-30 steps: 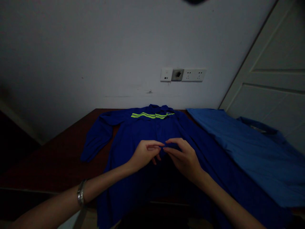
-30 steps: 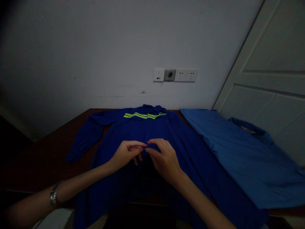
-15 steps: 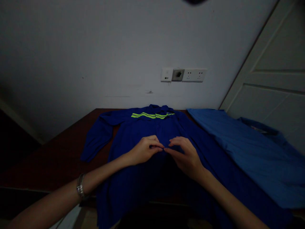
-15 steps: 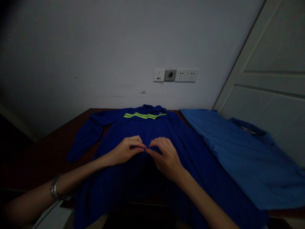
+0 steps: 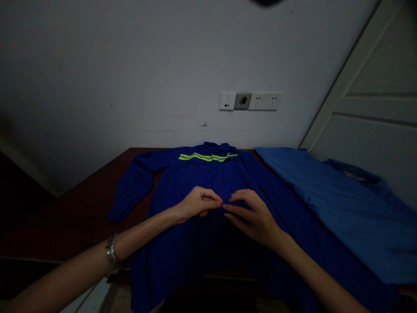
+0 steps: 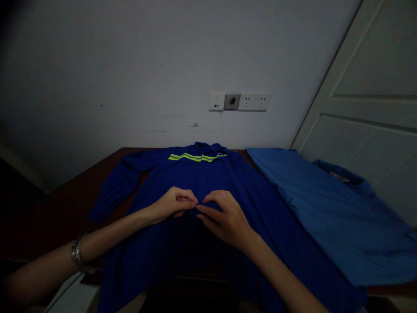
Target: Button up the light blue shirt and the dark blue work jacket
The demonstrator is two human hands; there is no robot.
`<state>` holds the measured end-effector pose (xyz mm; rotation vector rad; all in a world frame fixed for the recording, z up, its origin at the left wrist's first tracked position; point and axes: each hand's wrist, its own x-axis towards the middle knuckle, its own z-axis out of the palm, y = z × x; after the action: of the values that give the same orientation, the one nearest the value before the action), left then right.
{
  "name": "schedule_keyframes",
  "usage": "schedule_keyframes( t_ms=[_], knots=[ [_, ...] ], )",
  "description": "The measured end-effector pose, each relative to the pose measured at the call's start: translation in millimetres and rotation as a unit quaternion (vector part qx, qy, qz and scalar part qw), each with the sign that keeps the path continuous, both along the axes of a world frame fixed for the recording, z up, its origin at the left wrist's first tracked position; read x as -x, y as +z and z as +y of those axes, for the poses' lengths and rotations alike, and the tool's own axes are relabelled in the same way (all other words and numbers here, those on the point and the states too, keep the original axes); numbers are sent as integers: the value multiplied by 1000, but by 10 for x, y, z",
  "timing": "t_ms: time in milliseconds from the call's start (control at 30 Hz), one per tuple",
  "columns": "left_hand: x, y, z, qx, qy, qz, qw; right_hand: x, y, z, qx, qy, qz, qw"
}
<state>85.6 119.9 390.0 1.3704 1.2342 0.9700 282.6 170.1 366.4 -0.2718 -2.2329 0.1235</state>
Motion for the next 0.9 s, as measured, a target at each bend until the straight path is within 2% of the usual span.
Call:
schedule_keyframes(
  t_ms=[100,200,400,533,600,667,800,900],
  knots=[
    [-2,-2,-6,-6,11,-9,1000,36,52,-32,114,-5,25,993],
    [-4,-11,-12,-9,15,-15,1000,73,71,-37,171,-7,32,985],
    [17,1,-82,15,-2,10,1000,89,143,-39,174,39,-29,983],
    [210,55,-164,21,-10,48,999,127,226,-80,163,83,-118,976],
    [458,82,-182,8,28,87,996,164,252,-108,146,110,-184,966],
    [830,99,-199,-6,106,142,984,205,256,-134,124,143,-252,949],
    [1794,106,-350,-36,246,287,925,294,206,-176,94,186,-356,911],
    [2424,102,-602,-5,272,393,878,398,190,-199,69,196,-400,893]
  ],
)
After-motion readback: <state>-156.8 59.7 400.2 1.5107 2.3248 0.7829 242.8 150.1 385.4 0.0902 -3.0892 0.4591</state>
